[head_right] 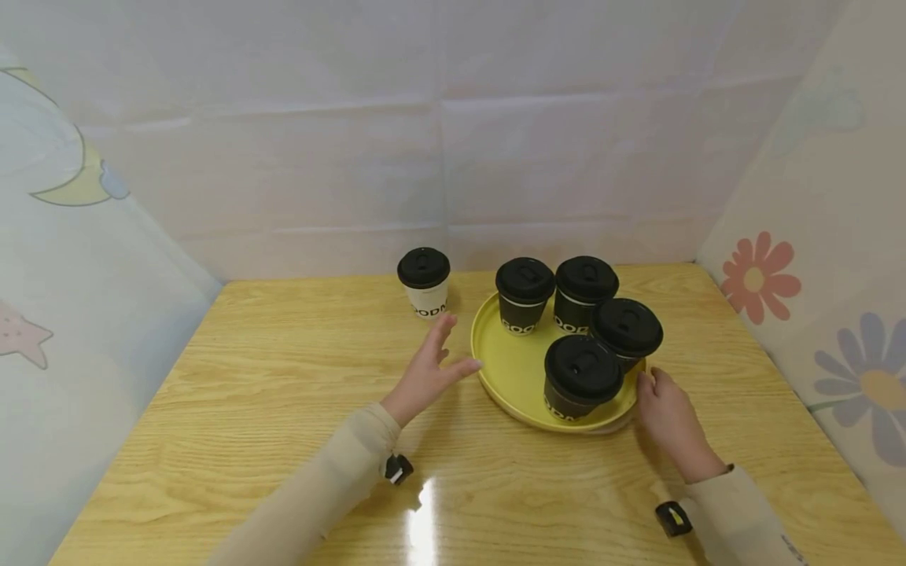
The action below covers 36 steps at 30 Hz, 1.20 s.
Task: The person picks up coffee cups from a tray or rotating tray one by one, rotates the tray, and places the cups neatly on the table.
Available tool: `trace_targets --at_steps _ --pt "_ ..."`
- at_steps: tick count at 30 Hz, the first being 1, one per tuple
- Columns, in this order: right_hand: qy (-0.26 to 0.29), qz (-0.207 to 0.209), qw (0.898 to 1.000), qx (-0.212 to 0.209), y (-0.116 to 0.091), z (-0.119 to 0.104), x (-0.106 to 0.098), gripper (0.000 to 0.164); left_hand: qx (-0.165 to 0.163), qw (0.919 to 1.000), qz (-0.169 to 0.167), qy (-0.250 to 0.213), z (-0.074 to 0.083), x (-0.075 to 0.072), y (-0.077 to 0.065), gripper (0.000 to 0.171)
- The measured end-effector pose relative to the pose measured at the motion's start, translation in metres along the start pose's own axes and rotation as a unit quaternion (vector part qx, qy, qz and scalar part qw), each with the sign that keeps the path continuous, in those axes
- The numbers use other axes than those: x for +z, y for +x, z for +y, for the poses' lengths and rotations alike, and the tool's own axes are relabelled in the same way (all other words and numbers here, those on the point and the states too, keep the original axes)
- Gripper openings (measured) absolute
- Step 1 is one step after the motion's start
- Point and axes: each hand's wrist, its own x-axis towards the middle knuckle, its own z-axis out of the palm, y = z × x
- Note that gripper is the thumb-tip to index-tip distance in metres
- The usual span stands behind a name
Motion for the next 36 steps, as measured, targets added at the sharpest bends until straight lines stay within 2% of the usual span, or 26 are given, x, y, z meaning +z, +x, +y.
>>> trace_targets --at_steps 7,25,36 --pt "0.005 0.008 1.000 -0.007 0.001 0.001 -0.002 0.060 0.008 0.9999 -0.005 0.007 0.002 0.005 0.000 0.090" --pt "0.006 0.007 1.000 -0.014 0.003 0.002 -0.002 0.059 0.003 0.9994 -0.032 0.013 0.007 0.016 0.002 0.094" --pt "-0.004 0.003 1.000 -0.011 0.005 0.002 0.000 0.058 0.006 0.9993 -0.032 0.020 0.010 0.021 0.005 0.097"
